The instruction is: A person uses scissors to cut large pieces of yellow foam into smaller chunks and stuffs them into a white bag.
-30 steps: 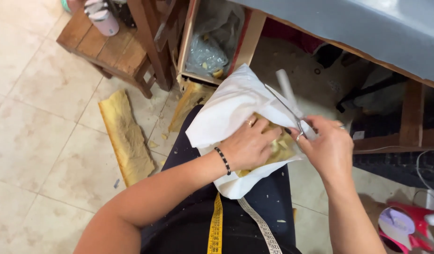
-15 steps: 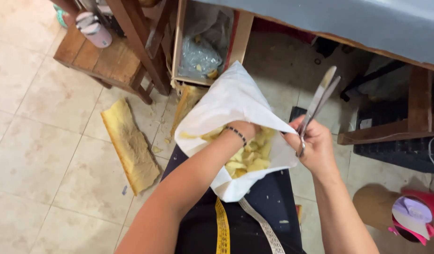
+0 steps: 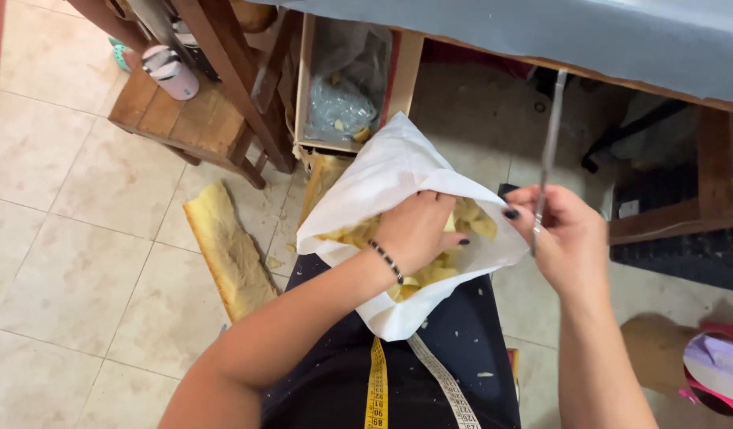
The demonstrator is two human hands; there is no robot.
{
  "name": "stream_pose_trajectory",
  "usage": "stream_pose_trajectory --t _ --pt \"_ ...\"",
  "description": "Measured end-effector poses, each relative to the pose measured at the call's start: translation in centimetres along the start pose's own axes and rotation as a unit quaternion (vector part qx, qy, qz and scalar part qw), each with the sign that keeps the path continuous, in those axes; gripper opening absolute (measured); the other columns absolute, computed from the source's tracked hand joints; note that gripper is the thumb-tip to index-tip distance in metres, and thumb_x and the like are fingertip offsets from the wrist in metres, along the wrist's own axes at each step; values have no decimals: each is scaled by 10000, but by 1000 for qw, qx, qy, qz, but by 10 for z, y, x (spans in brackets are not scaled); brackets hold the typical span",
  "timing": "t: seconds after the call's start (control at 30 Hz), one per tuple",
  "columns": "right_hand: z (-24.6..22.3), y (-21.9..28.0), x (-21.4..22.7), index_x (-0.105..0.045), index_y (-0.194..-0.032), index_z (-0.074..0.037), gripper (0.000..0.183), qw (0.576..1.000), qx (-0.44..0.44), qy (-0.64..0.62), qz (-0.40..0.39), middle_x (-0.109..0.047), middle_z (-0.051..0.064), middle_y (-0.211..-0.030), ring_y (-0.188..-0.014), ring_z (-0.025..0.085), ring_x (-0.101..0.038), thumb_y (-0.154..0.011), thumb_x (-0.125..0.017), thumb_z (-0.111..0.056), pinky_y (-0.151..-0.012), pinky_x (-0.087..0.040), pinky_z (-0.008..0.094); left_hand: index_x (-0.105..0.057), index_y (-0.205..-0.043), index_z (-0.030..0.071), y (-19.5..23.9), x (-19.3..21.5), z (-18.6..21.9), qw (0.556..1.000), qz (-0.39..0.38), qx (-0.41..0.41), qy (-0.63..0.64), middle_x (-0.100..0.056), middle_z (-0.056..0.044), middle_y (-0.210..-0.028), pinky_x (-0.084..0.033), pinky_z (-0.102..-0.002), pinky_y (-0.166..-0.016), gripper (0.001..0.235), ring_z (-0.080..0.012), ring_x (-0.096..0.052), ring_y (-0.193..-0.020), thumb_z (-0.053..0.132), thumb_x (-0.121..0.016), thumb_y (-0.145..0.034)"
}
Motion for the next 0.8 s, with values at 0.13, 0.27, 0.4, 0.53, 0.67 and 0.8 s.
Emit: stream_pose_trajectory --t 0.13,0.27,0.4,0.53,0.67,0.8 --pt "-33 42 32 -685 -1055 -134 134 989 18 144 -23 -702 -35 -1095 -913 113 -620 -966 -642 -223 -816 -483 292 -630 -1096 72 33 16 11 989 123 -56 -58 -662 -128 -1069 -565 -471 -699 488 -344 -658 -878 296 -894 -753" --pt "-7 89 34 -614 -1156 -169 536 973 -45 99 -204 -726 -22 -1056 -867 128 -659 -817 -440 -547 -783 -529 294 -583 -1330 70 63 29 1 983 103 -64 140 -678 -147 -1213 -507 -422 -950 531 -314 -633 -1125 234 -769 -860" --pt "14 122 10 -627 -1157 -257 506 913 -116 186 -345 -755 -116 -1179 -1068 82 -734 -823 -565 -632 -881 -552 305 -651 -1279 187 86 29 -18 937 92 -38 335 -708 -53 -1220 -493 -378 -994 375 -224 -637 -1155 243 -682 -909" --pt "4 121 -10 -613 -1162 -335 445 856 -181 277 -397 -729 -81 -950 -635 124 -612 -778 -794 -470 -774 -519 296 -601 -1277 137 97 23 -25 888 21 26 459 -646 -44 -1262 -550 -281 -893 421 -159 -650 -1088 219 -728 -884" --pt "5 111 -31 -563 -1132 -238 711 849 -48 315 -422 -722 10 -914 -844 231 -680 -768 -514 -848 -770 -532 402 -451 -1072 116 102 13 -22 810 -52 80 578 -678 -116 -1073 -564 -211 -640 364 -173 -687 -925 -19 -727 -875" --pt "11 102 -46 -504 -890 -196 614 842 -37 336 -419 -624 -15 -792 -689 232 -611 -824 -520 -806 -651 -485 396 -457 -1031 150 105 -1 -25 829 -22 87 552 -574 8 -922 -467 -204 -658 420 -82 -667 -840 69 -817 -831"
Point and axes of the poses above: each hand's wrist, its own y-axis away from the middle knuckle, its own x-axis out of the back of the hand, z = x × y, the point moved 3 cm from there along -y, towards the middle knuckle
